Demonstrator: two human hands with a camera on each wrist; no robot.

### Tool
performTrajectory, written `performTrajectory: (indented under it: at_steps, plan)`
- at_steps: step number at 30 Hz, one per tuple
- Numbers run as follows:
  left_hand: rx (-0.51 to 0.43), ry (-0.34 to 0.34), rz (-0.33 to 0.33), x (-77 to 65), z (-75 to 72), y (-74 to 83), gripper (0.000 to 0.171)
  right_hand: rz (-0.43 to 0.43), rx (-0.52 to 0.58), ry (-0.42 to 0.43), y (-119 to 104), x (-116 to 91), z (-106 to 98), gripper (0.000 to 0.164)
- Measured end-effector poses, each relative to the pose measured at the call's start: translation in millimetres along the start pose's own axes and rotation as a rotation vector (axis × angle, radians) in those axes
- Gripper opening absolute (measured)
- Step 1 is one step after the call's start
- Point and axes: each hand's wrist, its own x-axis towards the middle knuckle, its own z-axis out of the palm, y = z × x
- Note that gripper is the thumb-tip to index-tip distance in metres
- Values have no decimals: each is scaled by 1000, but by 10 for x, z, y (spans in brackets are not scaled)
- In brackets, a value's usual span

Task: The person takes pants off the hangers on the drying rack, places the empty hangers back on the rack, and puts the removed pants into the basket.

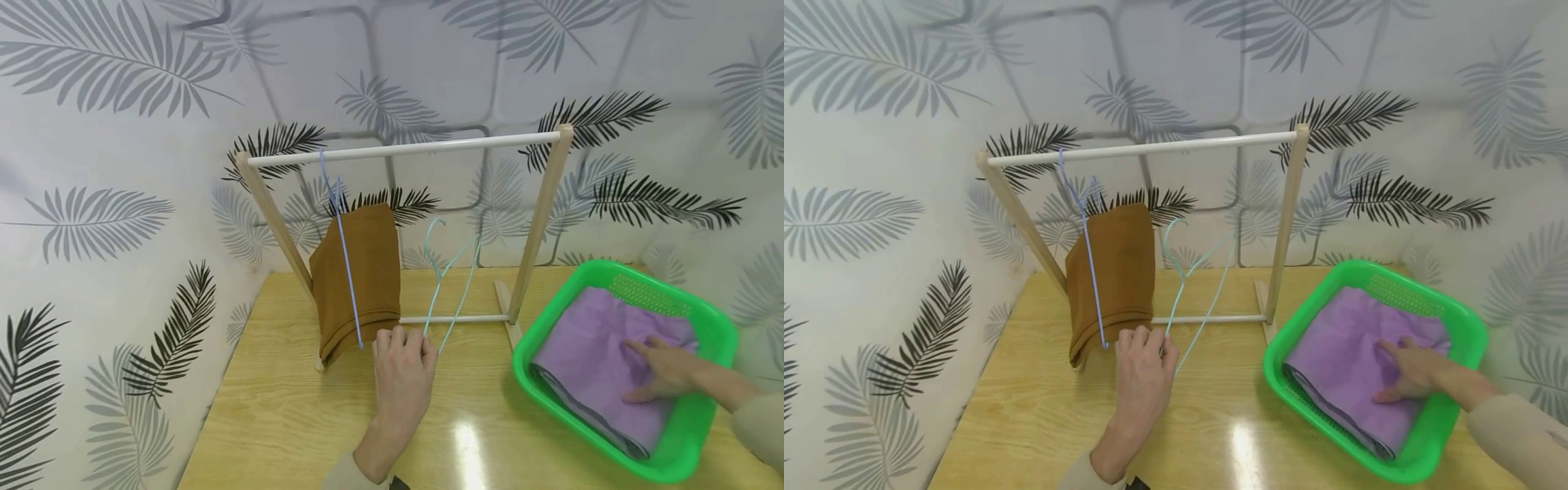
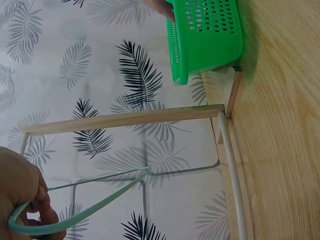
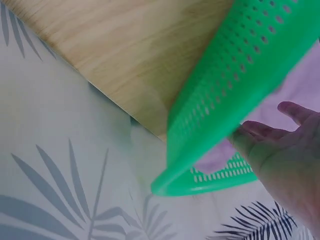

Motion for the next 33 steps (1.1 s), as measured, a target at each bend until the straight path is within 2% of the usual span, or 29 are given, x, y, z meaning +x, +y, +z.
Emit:
performTrajectory:
  at_steps: [6, 9, 14, 18, 23, 33]
  plan:
    - [0, -1, -7, -7, -2, 0, 27, -85, 18, 140, -139, -75, -246, 112]
    - [0, -7, -10, -7, -8, 1, 27, -128, 12, 175, -144, -92, -340, 114]
    - [-4, -7, -10, -14, -15, 5, 26, -133, 23, 126, -191, -171, -405, 114]
    - [-5, -6, -12, -18, -18, 7, 26, -141, 36, 79, -246, -233, -375, 114]
    - [-4, -10, -7, -23, -20, 6, 27, -115, 39, 24, -297, -276, -260, 120]
    - [-4, -9, -2, -25, -18, 6, 28, -122, 28, 13, -344, -307, 4, 116]
